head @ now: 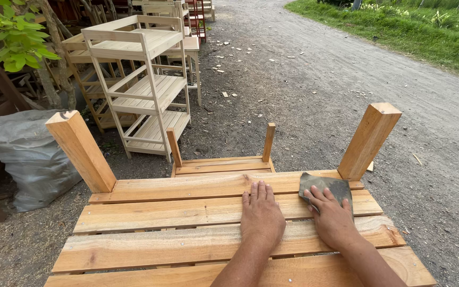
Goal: The person sands the surface of a wooden table using a sanding block. They move the sanding block back and forth across the slats, applying even pressure to smooth the wood. The table remains stationary on the ground throughout the process.
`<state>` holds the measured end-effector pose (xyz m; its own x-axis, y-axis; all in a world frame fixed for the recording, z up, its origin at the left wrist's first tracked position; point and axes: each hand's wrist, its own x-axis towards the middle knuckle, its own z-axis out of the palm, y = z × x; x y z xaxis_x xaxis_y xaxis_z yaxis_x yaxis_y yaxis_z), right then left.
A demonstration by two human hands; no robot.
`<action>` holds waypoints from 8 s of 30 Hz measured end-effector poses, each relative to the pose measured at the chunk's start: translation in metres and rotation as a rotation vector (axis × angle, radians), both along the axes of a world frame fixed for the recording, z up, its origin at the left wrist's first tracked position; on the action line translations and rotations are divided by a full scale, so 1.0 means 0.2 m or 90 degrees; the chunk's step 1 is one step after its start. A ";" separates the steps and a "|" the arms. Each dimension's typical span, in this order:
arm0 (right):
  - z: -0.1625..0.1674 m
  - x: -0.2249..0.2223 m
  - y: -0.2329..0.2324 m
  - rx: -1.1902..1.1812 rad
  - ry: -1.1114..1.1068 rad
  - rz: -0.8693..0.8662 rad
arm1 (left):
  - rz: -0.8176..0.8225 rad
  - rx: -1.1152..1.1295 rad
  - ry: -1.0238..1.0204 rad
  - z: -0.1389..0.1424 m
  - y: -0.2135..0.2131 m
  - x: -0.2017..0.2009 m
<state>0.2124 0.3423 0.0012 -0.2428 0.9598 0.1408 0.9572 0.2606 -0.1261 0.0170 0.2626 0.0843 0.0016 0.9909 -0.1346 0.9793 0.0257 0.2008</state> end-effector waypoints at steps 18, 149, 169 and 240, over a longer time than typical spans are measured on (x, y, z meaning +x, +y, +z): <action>0.06 0.03 -0.12 -0.022 -0.026 -0.060 | 0.009 -0.021 -0.045 0.02 -0.01 0.00; 0.02 0.56 0.00 0.043 -0.038 -0.189 | -0.235 0.008 -0.002 -0.03 0.11 0.50; 0.19 0.45 0.25 0.015 0.025 -0.174 | -0.219 0.037 -0.032 -0.06 0.14 0.50; 0.32 0.60 -0.33 -0.093 0.039 -0.334 | -0.276 -0.001 -0.008 0.05 0.11 0.59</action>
<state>0.3321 0.2764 0.0653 0.2786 0.9604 -0.0035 0.9437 -0.2745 -0.1845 0.1353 0.2839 0.0942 0.4194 0.8981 -0.1325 0.8968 -0.3873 0.2136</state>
